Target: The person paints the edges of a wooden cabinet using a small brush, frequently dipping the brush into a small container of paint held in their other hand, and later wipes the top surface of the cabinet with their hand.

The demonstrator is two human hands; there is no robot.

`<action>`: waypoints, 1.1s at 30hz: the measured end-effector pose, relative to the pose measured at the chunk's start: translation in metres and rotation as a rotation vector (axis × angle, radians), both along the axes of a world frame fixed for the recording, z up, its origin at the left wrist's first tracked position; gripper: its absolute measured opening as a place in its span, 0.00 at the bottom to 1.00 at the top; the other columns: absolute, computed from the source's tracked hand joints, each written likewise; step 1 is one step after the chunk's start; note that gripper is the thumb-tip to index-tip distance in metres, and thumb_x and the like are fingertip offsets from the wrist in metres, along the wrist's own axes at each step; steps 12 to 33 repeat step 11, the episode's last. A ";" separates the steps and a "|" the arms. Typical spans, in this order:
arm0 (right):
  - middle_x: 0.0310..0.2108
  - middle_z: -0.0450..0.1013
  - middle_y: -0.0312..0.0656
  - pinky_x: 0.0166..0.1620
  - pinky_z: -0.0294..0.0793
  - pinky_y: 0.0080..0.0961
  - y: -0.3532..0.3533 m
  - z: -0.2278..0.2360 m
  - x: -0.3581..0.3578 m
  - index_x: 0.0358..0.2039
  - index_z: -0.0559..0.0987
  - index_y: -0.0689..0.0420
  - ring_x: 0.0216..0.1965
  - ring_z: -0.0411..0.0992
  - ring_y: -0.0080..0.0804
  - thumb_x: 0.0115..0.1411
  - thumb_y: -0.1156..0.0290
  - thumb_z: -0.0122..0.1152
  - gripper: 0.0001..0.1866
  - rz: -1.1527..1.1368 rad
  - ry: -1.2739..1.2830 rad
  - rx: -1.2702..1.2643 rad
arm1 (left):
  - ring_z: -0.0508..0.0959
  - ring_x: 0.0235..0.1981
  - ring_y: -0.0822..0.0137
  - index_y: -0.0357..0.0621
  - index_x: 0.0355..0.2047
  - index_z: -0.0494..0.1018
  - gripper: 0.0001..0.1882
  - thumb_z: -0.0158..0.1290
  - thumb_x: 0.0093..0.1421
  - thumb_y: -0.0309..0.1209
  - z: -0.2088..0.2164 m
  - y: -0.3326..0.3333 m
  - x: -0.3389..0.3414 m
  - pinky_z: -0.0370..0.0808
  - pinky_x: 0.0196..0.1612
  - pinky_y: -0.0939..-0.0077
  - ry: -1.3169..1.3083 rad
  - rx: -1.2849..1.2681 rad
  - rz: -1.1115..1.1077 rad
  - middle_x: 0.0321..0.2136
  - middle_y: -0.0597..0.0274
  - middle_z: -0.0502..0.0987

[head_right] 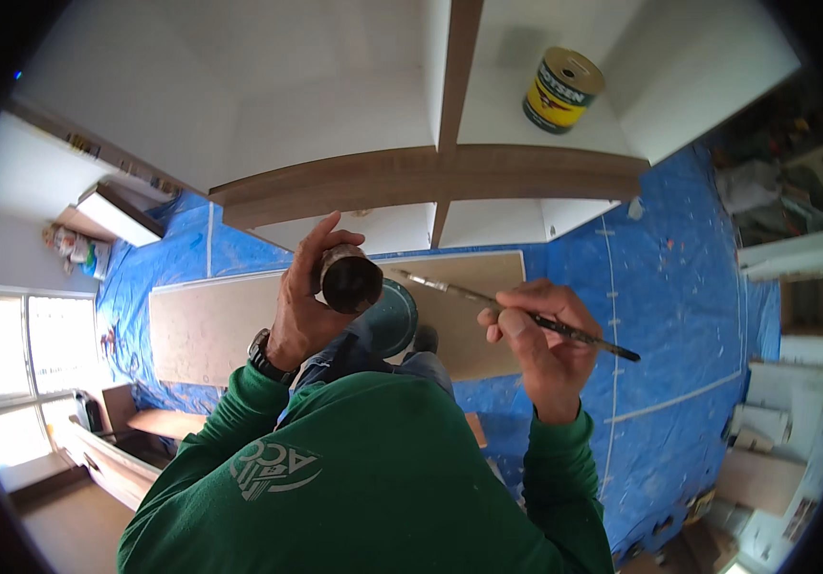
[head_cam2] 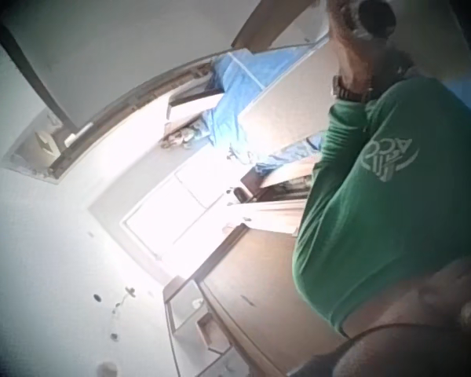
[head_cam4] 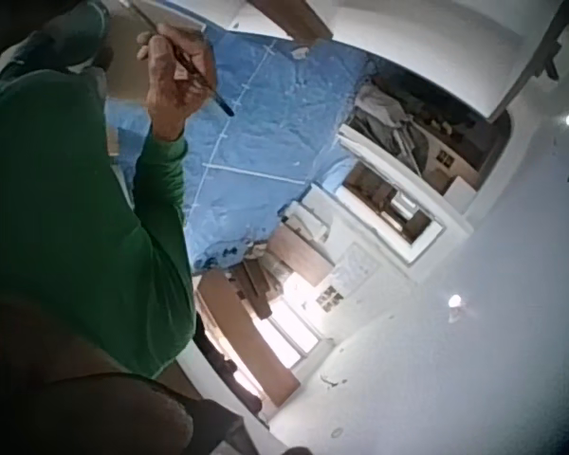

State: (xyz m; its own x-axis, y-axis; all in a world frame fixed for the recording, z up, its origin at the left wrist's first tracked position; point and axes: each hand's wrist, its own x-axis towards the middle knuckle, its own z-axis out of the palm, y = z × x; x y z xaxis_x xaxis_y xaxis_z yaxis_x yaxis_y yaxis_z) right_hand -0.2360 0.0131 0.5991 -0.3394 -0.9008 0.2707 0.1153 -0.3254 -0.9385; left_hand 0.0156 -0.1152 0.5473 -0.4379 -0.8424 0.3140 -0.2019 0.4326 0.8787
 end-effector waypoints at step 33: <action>0.29 0.82 0.44 0.30 0.76 0.23 -0.037 0.075 0.002 0.39 0.84 0.64 0.26 0.80 0.30 0.60 0.80 0.71 0.06 0.240 0.677 -0.082 | 0.81 0.57 0.55 0.46 0.60 0.69 0.39 0.76 0.49 0.24 0.038 0.016 -0.017 0.80 0.57 0.65 -0.039 -0.234 0.060 0.60 0.55 0.77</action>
